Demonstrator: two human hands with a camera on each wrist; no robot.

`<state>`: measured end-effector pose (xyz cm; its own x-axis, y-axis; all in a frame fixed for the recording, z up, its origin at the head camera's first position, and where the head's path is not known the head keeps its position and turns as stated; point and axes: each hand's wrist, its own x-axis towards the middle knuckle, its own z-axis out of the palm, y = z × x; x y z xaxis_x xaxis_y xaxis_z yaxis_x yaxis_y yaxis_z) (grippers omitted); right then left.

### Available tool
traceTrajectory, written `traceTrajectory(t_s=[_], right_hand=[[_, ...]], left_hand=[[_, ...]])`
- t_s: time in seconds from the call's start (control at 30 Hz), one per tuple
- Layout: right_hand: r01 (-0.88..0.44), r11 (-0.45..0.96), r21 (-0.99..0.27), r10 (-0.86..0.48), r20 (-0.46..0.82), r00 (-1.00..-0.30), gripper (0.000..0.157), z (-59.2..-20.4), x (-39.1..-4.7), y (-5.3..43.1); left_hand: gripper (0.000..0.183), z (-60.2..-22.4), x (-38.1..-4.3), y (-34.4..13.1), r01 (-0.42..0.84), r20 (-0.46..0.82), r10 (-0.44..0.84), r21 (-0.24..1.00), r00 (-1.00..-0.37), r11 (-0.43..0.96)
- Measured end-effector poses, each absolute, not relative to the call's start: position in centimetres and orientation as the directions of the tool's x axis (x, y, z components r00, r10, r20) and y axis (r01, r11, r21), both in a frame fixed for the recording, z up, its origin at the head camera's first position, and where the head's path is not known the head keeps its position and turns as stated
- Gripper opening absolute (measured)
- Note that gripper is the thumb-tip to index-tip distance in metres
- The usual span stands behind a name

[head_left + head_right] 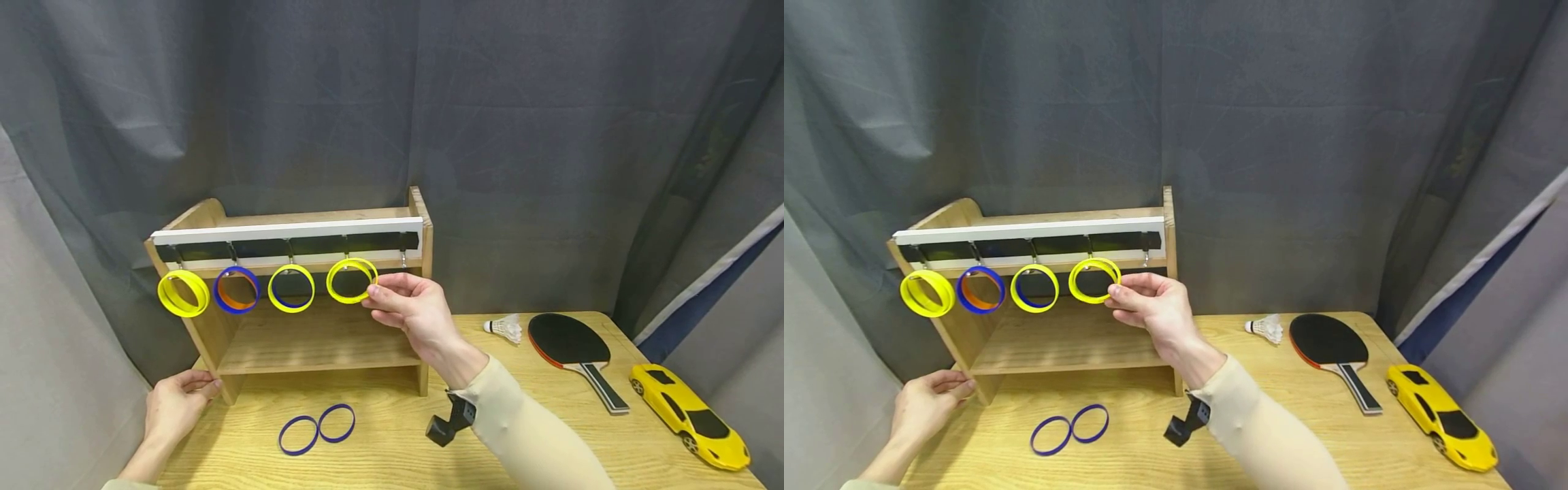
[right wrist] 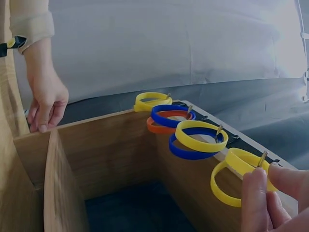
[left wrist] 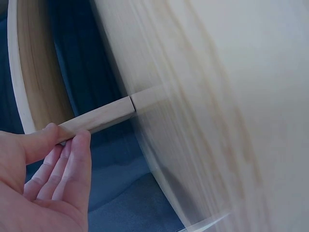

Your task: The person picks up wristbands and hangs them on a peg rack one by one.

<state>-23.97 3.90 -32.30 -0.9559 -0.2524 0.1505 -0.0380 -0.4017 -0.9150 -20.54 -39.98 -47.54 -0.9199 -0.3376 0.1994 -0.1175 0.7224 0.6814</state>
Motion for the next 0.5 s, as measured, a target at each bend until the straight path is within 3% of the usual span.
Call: traceTrajectory(t_s=[0.33, 0.5], right_hand=[[-0.063, -0.342, -0.938, -0.250, 0.155, -0.956, 0.013, -33.4, -23.9, 3.8], [-0.094, -0.320, -0.943, -0.238, 0.176, -0.955, 0.018, -33.4, -23.9, 3.7]], left_hand=[[0.027, -47.5, -20.5, -40.0, -0.121, 0.201, -0.339, 0.674, -0.919, 0.729], [0.025, -47.6, -20.5, -39.9, -0.119, 0.205, -0.343, 0.679, -0.917, 0.724]])
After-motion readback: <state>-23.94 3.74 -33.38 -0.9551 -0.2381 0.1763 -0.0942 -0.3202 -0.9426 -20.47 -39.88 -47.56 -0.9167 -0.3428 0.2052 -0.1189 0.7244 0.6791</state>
